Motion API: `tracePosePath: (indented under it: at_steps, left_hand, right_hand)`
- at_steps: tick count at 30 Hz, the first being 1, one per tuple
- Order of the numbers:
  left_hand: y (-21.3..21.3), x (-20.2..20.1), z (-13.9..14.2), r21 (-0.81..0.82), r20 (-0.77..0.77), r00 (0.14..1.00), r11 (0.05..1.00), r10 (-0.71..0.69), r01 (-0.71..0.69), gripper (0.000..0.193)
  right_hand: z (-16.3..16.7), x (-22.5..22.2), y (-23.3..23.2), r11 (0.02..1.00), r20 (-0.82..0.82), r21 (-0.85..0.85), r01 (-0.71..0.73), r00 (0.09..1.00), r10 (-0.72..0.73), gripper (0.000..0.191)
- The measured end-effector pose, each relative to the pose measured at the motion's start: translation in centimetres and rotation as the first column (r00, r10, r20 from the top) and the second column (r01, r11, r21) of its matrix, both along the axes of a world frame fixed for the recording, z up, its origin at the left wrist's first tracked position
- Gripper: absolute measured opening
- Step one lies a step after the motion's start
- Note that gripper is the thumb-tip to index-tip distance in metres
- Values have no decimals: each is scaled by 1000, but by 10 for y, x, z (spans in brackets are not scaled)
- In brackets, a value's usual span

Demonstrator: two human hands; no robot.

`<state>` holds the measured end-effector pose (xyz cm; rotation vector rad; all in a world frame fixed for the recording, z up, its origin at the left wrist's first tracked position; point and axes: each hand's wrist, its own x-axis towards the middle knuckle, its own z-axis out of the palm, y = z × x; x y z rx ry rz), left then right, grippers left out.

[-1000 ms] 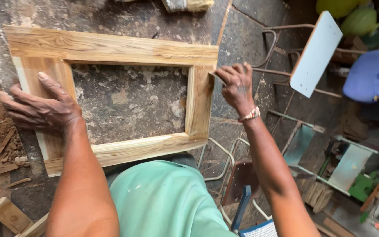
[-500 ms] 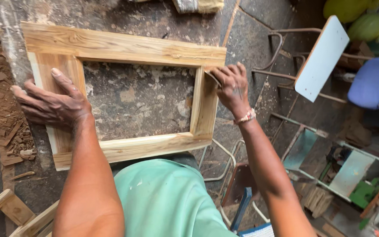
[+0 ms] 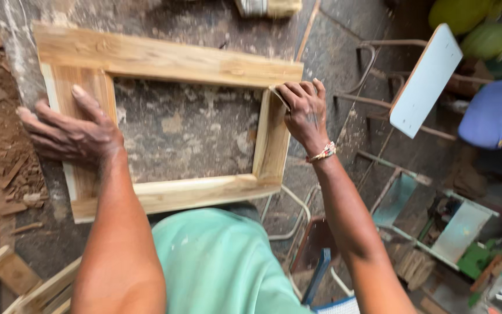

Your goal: The person sands a rectangular wooden frame using a sanding block held in the right hand. They systematically smooth the edges and corners of the frame, frequently rotating and flipping the object to access different sides. The person also uses their left hand to wipe away dust from the frame's surface during the process.

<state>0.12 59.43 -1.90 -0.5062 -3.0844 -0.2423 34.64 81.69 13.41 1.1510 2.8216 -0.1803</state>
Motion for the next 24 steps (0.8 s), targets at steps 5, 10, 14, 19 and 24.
tracePosePath:
  at_steps: [5, 10, 14, 19, 24]
  left_hand:
    - [3, 1, 3, -12, 5, 1000, 1000, 2, -2, 63]
    - [6, 0, 4, -23, -82, 997, 1000, -1, -1, 64]
    - [6, -1, 5, 20, 38, 999, 999, 37, -38, 68]
    - [4, -1, 3, -11, -4, 1000, 1000, 13, -13, 65]
    - [3, 0, 1, -10, -46, 998, 999, 45, -46, 69]
  right_hand:
    - [2, 4, 6, 999, 16, -46, 5, 1000, -4, 39]
    - [2, 13, 7, 998, 61, -53, 41, 997, -38, 41]
    - [8, 24, -9, 996, 72, -92, 20, 997, -14, 36]
    - [23, 25, -53, 623, -268, -627, 467, 622, -736, 43]
    - [27, 25, -99, 252, -254, -942, 222, 23, -967, 36]
